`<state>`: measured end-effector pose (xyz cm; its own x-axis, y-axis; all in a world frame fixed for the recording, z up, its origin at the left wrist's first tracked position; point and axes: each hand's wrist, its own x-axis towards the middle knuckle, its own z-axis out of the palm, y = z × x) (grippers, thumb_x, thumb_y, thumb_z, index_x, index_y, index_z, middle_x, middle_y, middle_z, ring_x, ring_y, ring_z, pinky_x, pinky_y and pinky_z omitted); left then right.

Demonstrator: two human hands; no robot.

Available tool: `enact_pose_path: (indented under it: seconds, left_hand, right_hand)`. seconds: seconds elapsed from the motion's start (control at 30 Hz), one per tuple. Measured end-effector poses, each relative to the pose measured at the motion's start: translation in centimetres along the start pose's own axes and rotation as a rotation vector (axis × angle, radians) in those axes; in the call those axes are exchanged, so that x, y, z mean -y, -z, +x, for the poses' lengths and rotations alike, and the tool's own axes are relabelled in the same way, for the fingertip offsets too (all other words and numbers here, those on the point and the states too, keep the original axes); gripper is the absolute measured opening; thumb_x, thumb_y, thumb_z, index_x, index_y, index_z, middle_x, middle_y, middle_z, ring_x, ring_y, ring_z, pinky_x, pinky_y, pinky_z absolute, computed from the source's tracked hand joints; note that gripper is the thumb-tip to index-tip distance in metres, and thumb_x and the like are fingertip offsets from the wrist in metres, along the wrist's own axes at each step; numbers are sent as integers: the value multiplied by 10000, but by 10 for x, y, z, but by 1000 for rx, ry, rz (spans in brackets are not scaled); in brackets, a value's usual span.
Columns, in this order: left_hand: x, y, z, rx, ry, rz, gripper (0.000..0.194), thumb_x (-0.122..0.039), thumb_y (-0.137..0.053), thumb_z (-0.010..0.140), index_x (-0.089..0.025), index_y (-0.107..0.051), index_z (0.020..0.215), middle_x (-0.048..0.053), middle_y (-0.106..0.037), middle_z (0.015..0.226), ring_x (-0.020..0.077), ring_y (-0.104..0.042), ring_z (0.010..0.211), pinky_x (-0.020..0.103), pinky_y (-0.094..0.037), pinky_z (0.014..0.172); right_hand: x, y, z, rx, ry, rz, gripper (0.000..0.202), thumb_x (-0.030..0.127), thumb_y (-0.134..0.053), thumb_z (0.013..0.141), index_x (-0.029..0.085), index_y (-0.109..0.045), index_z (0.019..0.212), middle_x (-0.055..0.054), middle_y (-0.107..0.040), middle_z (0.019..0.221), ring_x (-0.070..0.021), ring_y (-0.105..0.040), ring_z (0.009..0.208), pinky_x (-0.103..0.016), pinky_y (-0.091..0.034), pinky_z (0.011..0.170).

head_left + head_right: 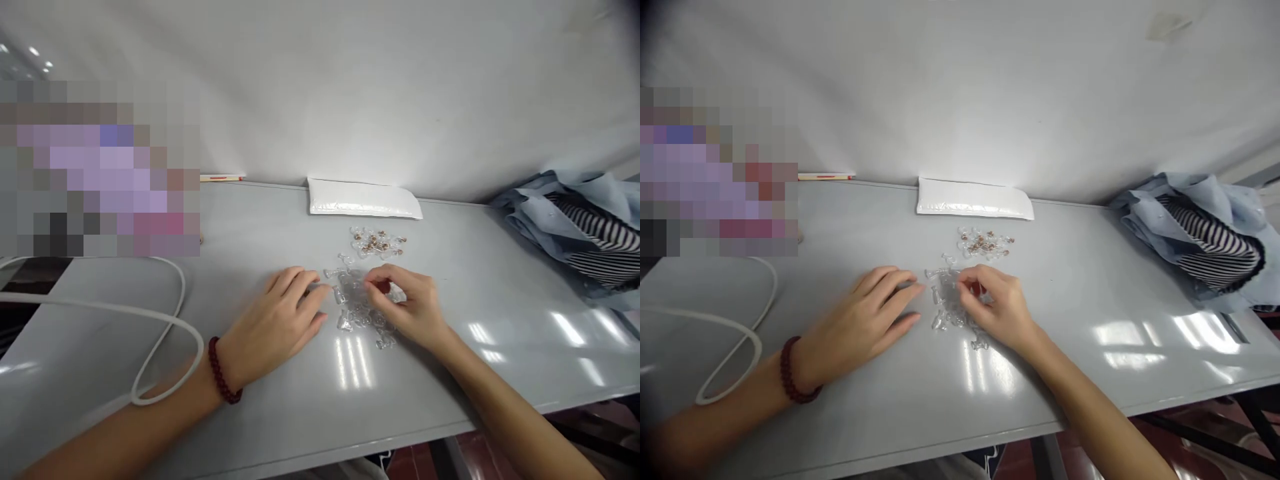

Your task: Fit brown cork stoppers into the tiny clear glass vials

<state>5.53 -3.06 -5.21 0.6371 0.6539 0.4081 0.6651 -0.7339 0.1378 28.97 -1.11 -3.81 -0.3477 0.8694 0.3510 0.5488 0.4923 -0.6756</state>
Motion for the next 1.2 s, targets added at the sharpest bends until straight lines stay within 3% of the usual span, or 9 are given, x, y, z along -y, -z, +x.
enact_pose_path:
  seconds: [0.17,0.3,0.4,0.47,0.53,0.6,0.73,0.93,1.2]
  left_hand:
    - [19,7,-2,-20,128,-294,351,-314,-571,939,-105,-540,1220,130,-620,1142,267,-527,1092,418,-484,940]
    - [42,44,0,-117,510,-528,204,-218,-393,932,-190,-589,981,45,-662,994,200,-603,941,324,-496,807]
    - [58,71,-3,146,616,-512,125,-244,-487,820,-216,-602,780,-13,-623,681,164,-562,624,280,-423,562]
    - [62,81,-8,416,621,-498,124,-290,-547,783,-222,-604,696,-34,-565,551,139,-485,494,267,-342,471]
    - [62,83,-12,632,650,-475,208,-369,-582,791,-225,-608,644,-34,-558,519,133,-467,459,263,-296,437]
    - [57,78,-14,717,700,-418,270,-458,-603,799,-227,-626,661,-22,-593,563,146,-505,495,257,-296,450]
    - [42,62,-11,761,706,-257,195,-412,-616,776,-220,-641,756,-2,-604,639,173,-517,567,263,-277,508]
    - [38,39,-12,806,695,-336,138,-280,-504,803,-208,-596,729,-1,-603,637,149,-491,547,270,-242,517]
    - [40,49,-5,448,710,-640,173,-301,-571,844,-210,-714,813,-29,-654,637,123,-554,569,222,-383,542]
  right_hand:
    - [0,8,-2,-66,183,-161,135,68,-574,884,198,-601,859,21,-596,685,-93,-562,611,-223,-467,581]
    - [-4,10,-1,-59,221,-203,150,48,-577,882,195,-596,861,25,-573,653,-89,-547,583,-215,-453,556]
    - [-5,7,-1,-46,238,-220,144,49,-575,884,190,-599,868,20,-576,647,-90,-544,572,-208,-439,525]
    - [-4,6,-1,-45,245,-224,145,49,-571,885,190,-599,868,17,-587,651,-90,-547,569,-207,-439,523]
    - [-3,5,-2,-52,246,-221,148,47,-568,886,192,-595,869,15,-597,656,-90,-550,568,-209,-444,532]
    - [-2,6,-2,-51,242,-208,151,45,-567,886,193,-595,882,16,-596,655,-89,-548,564,-208,-444,532]
    - [-1,9,-7,-81,192,-210,157,50,-573,882,206,-590,898,21,-596,651,-90,-556,541,-207,-439,508]
    - [-11,11,-18,-100,56,-256,142,95,-568,896,228,-588,940,25,-623,672,-95,-586,512,-203,-427,442]
    - [-7,11,-17,-144,122,-239,126,98,-585,889,224,-596,897,34,-605,647,-90,-568,497,-202,-449,471]
